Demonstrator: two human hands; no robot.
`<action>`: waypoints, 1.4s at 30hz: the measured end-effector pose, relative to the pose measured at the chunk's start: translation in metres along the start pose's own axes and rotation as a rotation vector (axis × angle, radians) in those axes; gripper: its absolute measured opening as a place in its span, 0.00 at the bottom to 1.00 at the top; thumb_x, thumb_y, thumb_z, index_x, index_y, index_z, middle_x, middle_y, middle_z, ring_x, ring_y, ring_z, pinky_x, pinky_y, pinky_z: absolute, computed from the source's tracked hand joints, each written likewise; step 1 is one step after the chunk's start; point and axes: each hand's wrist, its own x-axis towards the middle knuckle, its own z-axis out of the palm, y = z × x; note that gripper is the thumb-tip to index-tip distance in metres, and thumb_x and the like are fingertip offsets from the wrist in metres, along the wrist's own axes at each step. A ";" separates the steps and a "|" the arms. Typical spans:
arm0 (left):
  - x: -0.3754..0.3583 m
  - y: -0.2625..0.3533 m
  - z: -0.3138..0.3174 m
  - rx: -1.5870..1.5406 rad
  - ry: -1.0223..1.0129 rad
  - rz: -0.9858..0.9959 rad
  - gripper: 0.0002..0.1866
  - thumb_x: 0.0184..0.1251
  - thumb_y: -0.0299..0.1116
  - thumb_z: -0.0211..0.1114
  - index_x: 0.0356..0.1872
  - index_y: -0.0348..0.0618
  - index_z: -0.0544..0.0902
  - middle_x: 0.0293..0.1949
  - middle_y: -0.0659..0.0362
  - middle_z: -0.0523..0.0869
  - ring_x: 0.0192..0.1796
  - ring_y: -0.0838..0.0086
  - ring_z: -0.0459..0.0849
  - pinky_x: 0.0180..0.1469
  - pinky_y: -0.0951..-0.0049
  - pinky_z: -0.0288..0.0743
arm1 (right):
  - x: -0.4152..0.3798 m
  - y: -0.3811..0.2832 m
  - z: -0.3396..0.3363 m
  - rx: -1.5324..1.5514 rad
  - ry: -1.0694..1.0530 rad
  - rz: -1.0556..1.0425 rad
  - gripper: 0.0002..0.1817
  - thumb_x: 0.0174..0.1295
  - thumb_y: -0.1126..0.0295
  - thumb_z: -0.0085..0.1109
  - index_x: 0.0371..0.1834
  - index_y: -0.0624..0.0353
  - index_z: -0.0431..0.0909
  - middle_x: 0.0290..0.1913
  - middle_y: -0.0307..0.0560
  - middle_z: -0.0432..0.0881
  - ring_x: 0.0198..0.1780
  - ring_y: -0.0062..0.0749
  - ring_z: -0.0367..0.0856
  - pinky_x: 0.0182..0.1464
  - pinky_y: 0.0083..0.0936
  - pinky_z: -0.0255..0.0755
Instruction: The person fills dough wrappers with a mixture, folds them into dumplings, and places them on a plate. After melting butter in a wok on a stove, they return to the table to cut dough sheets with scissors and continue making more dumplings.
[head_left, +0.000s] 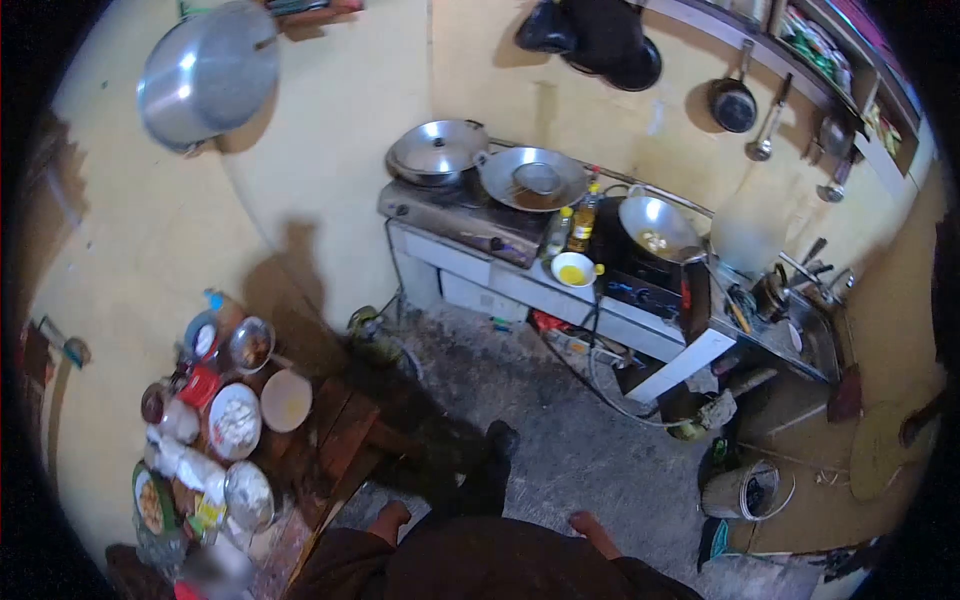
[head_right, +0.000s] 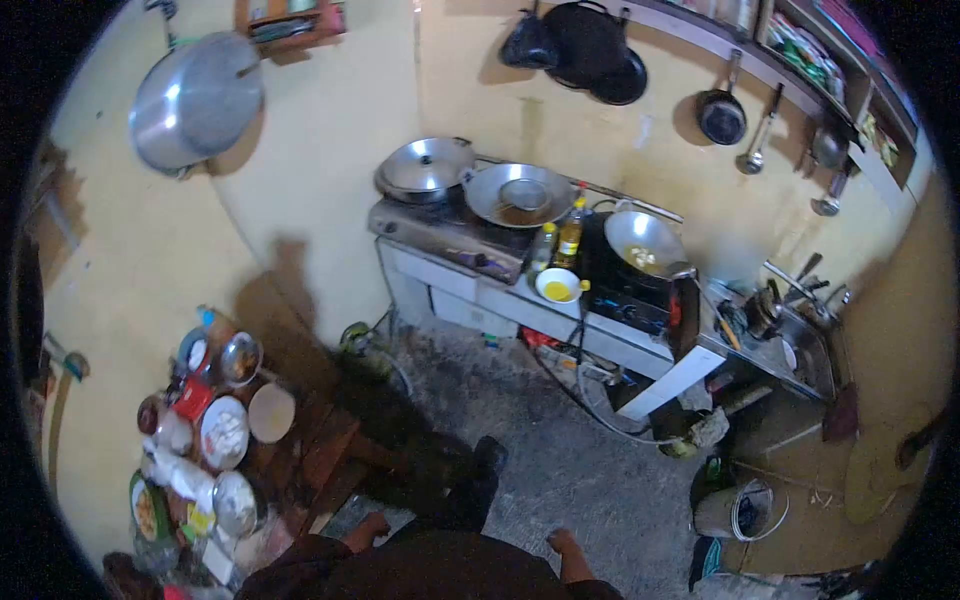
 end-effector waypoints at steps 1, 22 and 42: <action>-0.011 -0.017 0.010 -0.003 -0.089 -0.013 0.12 0.47 0.33 0.58 0.32 0.40 0.84 0.41 0.46 0.83 0.47 0.57 0.81 0.48 0.62 0.75 | -0.009 0.011 0.026 -0.250 -0.198 -0.242 0.20 0.56 0.54 0.48 0.50 0.45 0.76 0.52 0.51 0.76 0.49 0.51 0.76 0.50 0.40 0.71; -0.261 -0.104 -0.125 -0.776 0.433 0.405 0.18 0.60 0.44 0.58 0.28 0.34 0.75 0.26 0.50 0.81 0.31 0.63 0.80 0.35 0.64 0.72 | 0.088 -0.336 -0.110 -0.258 0.393 -0.393 0.19 0.54 0.58 0.55 0.45 0.57 0.77 0.40 0.54 0.81 0.45 0.49 0.78 0.47 0.36 0.71; -0.376 -0.290 -0.136 -1.409 1.065 0.308 0.09 0.65 0.33 0.57 0.35 0.36 0.75 0.28 0.63 0.79 0.32 0.84 0.75 0.36 0.80 0.70 | 0.016 -0.781 -0.291 -0.474 0.953 -0.407 0.32 0.43 0.57 0.67 0.53 0.52 0.69 0.54 0.50 0.72 0.59 0.45 0.66 0.58 0.53 0.57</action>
